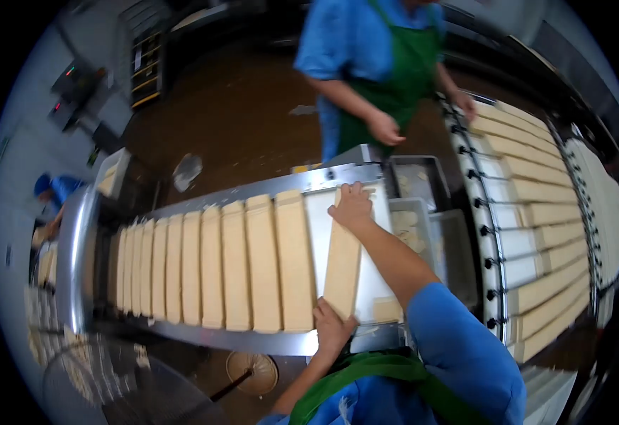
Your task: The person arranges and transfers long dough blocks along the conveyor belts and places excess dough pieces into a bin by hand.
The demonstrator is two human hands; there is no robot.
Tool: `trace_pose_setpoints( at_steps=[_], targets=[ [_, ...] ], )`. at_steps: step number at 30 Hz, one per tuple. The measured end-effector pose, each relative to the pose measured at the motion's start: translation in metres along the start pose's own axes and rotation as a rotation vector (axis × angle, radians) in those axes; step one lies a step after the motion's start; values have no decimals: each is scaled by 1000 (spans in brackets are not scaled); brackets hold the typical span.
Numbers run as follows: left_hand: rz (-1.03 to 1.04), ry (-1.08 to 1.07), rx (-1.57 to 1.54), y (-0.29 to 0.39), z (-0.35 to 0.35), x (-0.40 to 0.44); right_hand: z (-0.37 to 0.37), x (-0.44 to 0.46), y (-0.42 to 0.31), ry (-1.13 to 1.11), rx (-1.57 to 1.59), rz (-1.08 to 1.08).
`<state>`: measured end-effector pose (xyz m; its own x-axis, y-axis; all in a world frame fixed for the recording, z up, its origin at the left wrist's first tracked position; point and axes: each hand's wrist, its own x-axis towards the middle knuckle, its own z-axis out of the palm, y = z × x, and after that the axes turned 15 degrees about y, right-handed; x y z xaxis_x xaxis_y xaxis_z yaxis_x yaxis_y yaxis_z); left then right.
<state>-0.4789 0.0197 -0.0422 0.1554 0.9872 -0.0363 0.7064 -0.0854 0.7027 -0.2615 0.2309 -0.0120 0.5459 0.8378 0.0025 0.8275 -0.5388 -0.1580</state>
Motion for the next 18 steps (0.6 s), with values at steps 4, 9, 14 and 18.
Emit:
trace_pose_setpoints(
  at_steps=[4,9,14,18],
  targets=[
    [43,-124,58,13,-8,9,-9,-10,54,-61,93,180],
    [48,-142,228,40,5,14,-25,-48,106,55,275,372],
    [210,13,-19,80,36,1,-75,-120,207,558,698,635],
    [379,-43,-189,153,57,-19,-136,-183,308,719,679,910]
  ],
)
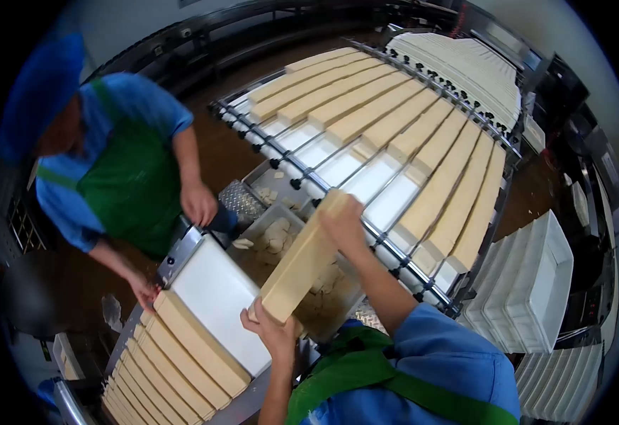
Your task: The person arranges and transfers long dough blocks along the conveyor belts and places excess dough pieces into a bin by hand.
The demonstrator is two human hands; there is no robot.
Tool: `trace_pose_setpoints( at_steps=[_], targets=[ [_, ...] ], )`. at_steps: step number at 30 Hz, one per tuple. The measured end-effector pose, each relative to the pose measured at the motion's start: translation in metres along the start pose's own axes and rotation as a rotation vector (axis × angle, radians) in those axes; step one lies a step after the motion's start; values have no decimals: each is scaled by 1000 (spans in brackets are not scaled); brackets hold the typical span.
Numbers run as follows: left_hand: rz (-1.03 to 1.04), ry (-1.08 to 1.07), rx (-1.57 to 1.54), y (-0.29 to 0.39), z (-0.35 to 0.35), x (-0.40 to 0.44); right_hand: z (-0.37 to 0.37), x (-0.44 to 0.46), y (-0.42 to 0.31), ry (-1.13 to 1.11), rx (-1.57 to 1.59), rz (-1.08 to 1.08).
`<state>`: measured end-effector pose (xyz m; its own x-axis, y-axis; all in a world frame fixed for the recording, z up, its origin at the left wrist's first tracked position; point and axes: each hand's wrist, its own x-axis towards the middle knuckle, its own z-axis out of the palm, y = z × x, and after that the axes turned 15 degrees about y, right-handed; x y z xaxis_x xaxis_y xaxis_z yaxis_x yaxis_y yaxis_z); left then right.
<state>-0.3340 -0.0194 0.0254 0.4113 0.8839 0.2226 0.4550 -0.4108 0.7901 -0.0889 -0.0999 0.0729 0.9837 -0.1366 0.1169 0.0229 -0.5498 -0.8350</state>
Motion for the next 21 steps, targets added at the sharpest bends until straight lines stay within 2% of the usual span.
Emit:
trace_pose_setpoints(
  at_steps=[2,3,5,6,7,8,10,17,21],
  targets=[
    [158,-33,-102,37,19,5,-35,38,31,141,-70,-41],
    [282,-34,-105,47,31,7,-52,57,40,125,-192,12],
    [336,-104,-189,74,48,10,-78,97,63,111,-312,70],
    [383,-167,-269,86,56,11,-81,120,82,41,-521,21],
    [329,-220,-311,92,66,13,-81,140,98,-33,-728,-31],
    [331,-219,-306,102,70,14,-81,157,109,-36,-724,-30],
    [281,-370,-318,122,78,15,-80,186,124,-76,-719,-31],
    [355,-334,-266,120,119,10,-90,225,131,-254,-706,51],
    [325,-406,-257,133,132,14,-90,232,145,-143,-730,-55]
  ],
)
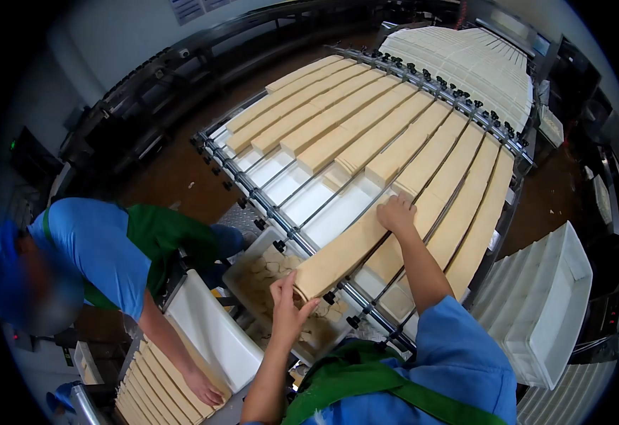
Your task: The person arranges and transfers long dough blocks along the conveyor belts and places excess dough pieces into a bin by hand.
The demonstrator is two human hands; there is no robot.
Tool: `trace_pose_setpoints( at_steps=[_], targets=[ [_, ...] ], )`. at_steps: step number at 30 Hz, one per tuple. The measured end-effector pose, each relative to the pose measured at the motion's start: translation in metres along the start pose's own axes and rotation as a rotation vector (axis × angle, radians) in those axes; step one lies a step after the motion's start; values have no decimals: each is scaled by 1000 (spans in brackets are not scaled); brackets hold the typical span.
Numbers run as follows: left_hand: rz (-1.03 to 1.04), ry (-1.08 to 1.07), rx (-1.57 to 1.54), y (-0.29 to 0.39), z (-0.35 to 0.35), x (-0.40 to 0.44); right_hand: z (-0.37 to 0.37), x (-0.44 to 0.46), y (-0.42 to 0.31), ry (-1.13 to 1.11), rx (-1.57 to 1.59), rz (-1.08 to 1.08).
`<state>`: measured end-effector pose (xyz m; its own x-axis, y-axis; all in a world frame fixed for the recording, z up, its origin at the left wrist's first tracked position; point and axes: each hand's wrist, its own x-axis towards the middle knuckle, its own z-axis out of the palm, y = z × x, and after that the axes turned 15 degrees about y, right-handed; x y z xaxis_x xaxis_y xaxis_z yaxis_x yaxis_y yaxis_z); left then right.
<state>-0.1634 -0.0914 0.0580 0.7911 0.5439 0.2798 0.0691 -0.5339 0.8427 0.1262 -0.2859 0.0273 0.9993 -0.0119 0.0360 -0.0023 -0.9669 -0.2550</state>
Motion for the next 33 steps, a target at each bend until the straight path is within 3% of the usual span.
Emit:
trace_pose_setpoints(
  at_steps=[2,4,8,10,14,16,17,19,21,23,25,29,33],
  targets=[
    [-88,-74,-24,11,13,8,-1,0,1,37,-25,-8],
    [-42,-113,-32,9,32,16,-3,-7,1,226,-61,-59],
    [15,-193,22,8,53,22,-12,-52,-20,200,69,-211],
    [76,-187,20,2,49,19,-1,-87,-31,481,458,-517],
    [33,-79,-116,-9,38,10,-19,-152,-56,376,711,-745],
    [44,24,-81,-14,27,4,-13,-164,-58,356,457,-879],
    [67,105,-54,-18,21,-1,-10,-165,-57,338,474,-913],
    [72,193,-4,-31,8,-14,-3,-161,-54,419,290,-898],
    [-63,235,18,-38,-9,-32,-3,-164,-56,444,288,-930],
    [-30,280,131,-49,-33,-45,-11,-172,-66,364,145,-915],
    [-180,287,24,-65,-51,-65,-4,-174,-75,397,52,-907],
    [-256,486,-23,-86,-92,-111,10,-174,-87,502,28,-842],
    [-249,753,239,-118,-140,-166,14,-167,-84,470,-51,-761]
  ],
)
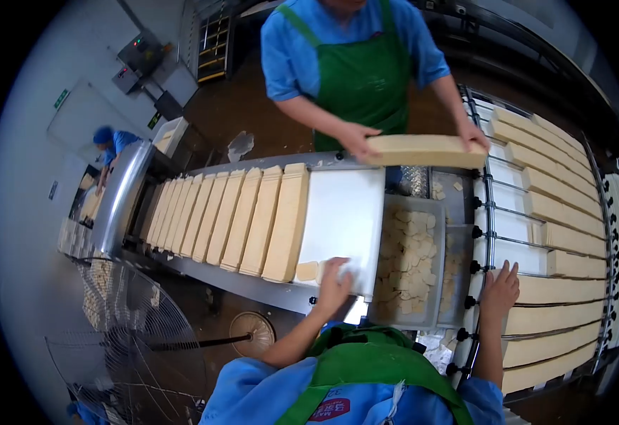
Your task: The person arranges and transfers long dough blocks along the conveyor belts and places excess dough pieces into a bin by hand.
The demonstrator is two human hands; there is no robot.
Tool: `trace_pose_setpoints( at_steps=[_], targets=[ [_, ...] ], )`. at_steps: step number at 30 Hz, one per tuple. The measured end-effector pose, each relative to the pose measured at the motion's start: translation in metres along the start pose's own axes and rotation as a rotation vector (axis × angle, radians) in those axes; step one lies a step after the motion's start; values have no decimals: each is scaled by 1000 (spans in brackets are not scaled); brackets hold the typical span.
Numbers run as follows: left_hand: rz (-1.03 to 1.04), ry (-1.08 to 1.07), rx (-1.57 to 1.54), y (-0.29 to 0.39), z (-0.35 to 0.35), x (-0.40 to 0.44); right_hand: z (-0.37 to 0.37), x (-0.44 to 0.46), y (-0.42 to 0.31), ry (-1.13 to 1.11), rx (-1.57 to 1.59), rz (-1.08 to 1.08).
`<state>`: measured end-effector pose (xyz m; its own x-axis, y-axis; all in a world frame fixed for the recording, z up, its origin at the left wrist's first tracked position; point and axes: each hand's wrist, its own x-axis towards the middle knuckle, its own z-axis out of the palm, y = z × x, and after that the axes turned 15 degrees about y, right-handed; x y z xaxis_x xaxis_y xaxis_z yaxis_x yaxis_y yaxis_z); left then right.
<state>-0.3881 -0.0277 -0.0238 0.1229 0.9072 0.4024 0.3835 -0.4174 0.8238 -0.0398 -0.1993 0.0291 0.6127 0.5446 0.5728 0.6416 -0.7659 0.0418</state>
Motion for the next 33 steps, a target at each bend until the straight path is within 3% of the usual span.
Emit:
trace_pose_setpoints(
  at_steps=[1,3,4,6,9,18,25,27,33],
  targets=[
    [11,98,49,-17,-16,-3,3,0,3,22,-32,0],
    [-7,245,494,-47,-47,-9,3,2,3,14,-30,24],
    [-21,250,500,-65,-59,-16,2,1,2,6,-30,65],
    [-291,371,899,-83,-79,-21,5,-3,5,66,-26,34],
    [-442,282,809,-100,-102,-21,15,-7,8,131,-85,30],
    [-540,169,495,-89,-100,3,14,-7,2,90,-237,130],
    [-510,111,505,-88,-100,13,24,-10,11,166,-414,198],
    [-546,13,502,-80,-106,20,25,-10,7,75,-490,332],
    [-471,-24,482,-82,-108,17,43,-21,-12,-53,-606,327]
  ],
)
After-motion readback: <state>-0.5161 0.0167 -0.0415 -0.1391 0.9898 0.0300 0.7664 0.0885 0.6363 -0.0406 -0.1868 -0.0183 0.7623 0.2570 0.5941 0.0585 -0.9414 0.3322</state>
